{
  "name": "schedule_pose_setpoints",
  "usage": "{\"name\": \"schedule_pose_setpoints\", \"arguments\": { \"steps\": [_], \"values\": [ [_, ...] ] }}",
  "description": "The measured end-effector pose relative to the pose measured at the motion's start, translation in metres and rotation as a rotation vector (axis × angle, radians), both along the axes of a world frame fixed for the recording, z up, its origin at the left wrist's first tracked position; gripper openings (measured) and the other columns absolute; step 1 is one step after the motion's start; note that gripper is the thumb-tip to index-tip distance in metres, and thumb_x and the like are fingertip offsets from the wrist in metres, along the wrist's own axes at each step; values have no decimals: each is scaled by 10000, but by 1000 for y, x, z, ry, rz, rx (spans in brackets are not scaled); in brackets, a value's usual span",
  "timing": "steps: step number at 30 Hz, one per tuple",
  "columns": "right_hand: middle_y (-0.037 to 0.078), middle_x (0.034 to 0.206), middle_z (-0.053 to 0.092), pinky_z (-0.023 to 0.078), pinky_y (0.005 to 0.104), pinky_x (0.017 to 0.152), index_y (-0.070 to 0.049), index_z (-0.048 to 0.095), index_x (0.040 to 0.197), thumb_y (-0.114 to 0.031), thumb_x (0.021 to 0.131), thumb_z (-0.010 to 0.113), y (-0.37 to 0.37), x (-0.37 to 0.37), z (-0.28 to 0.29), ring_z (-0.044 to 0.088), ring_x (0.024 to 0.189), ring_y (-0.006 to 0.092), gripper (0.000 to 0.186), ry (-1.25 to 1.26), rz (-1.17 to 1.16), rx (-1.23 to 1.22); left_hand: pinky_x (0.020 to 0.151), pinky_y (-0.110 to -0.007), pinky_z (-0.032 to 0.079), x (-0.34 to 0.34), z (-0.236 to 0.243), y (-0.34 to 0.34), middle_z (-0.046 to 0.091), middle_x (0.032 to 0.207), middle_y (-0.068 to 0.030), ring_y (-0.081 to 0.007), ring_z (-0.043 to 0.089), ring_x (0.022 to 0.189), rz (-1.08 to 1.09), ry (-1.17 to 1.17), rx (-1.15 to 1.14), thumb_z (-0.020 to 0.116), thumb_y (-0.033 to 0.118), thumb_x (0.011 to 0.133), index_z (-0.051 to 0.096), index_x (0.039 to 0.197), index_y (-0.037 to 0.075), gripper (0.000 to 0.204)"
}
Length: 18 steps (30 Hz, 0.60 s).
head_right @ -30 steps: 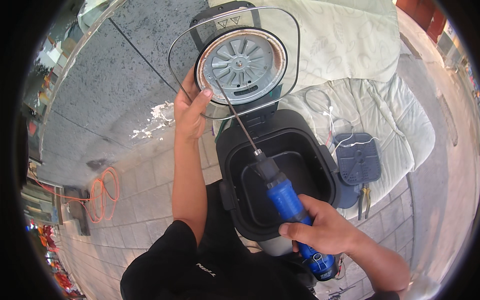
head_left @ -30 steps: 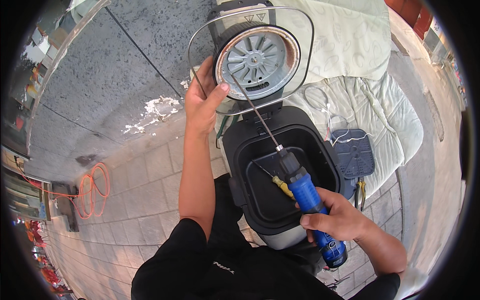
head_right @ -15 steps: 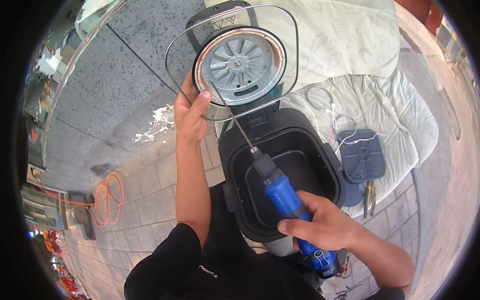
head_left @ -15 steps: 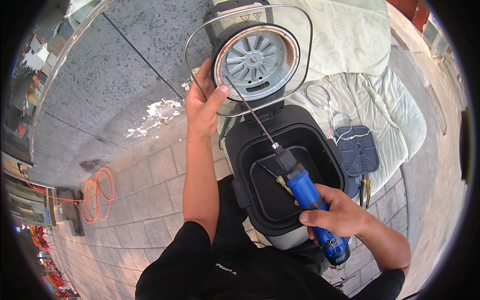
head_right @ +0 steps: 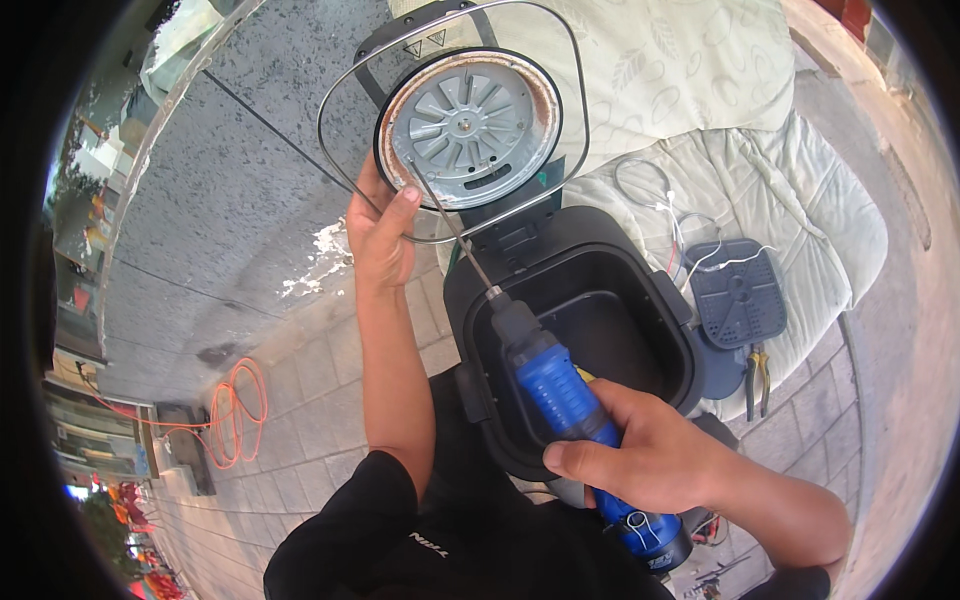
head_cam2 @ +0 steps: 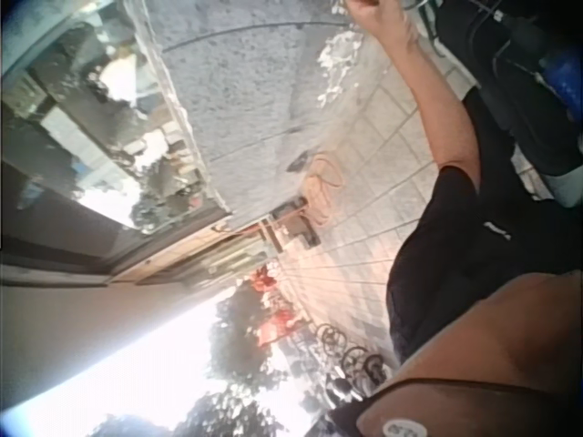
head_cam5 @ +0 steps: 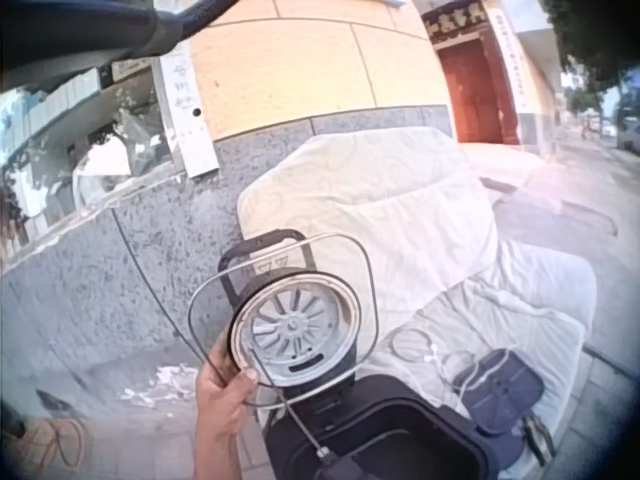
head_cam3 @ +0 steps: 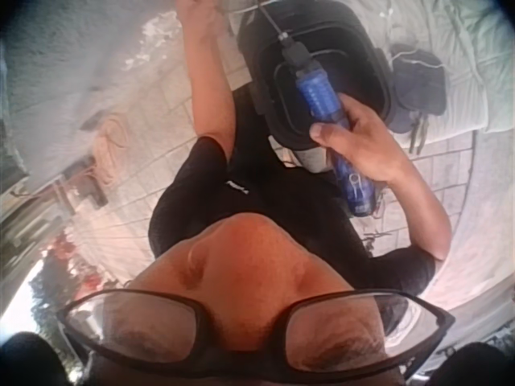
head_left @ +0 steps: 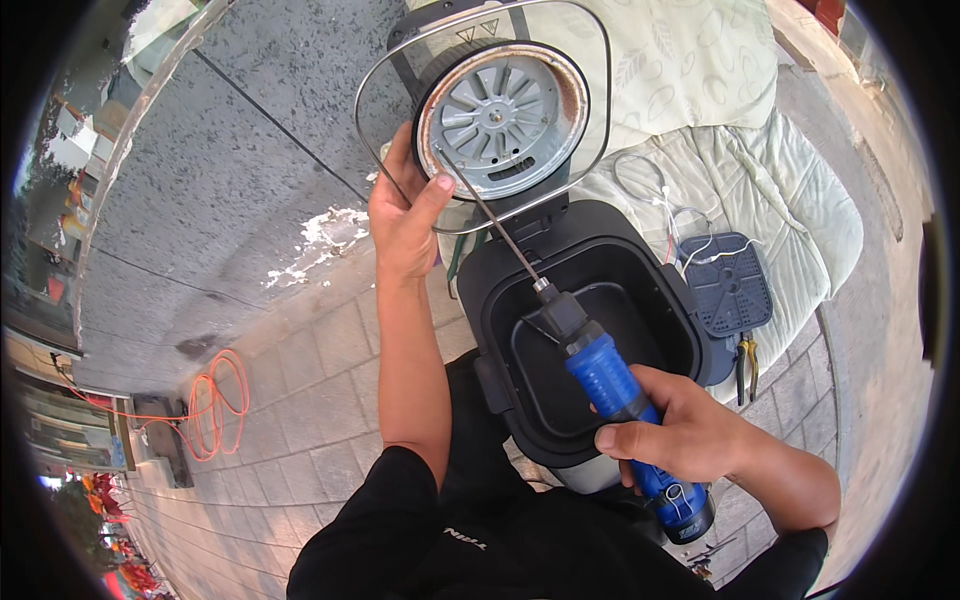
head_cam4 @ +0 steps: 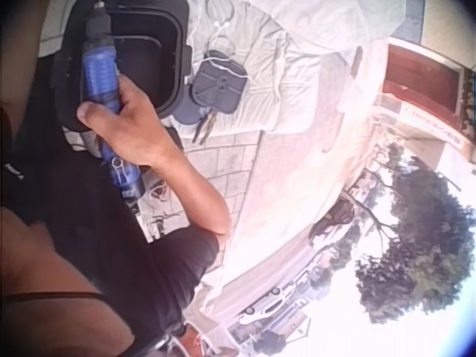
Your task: The person is repairing a small appliance, likely a fan or heater, on a sidewalk. They use a screwdriver and a power drill to remove and reattach screws to the appliance's casing.
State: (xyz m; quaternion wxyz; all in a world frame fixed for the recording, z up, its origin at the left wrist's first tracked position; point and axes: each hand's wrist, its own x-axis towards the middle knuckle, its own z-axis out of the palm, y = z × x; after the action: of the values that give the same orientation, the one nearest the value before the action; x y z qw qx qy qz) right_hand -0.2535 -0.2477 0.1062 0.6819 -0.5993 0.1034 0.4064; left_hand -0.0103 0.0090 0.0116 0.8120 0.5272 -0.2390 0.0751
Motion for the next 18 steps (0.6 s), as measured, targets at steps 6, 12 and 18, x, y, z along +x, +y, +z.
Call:
{"name": "schedule_pose_setpoints", "arguments": {
  "steps": [6,12,18],
  "values": [
    [21,909,656,539,289,752,-47,568,1304,-317,999,753,2,-2,15,648,782,107,448,27,37,2,1196,-409,394,2,-2,2,557,1518,-169,-255,538,1398,-4,-36,39,751,41,909,421,1571,-82,750],
    [18,888,653,538,288,739,-45,565,1292,-335,1013,743,5,-4,17,648,781,105,440,-25,52,-39,1194,-410,400,1,-1,1,556,1517,-180,-264,536,1403,-2,-25,33,767,45,898,423,1568,-85,765],
    [19,873,652,542,295,720,-44,568,1266,-316,1006,748,10,1,20,649,747,108,417,8,13,-41,1231,-445,367,1,-1,3,498,1571,-249,-318,486,1467,-25,-10,11,774,-10,896,329,1590,-134,834]
  ]
}}
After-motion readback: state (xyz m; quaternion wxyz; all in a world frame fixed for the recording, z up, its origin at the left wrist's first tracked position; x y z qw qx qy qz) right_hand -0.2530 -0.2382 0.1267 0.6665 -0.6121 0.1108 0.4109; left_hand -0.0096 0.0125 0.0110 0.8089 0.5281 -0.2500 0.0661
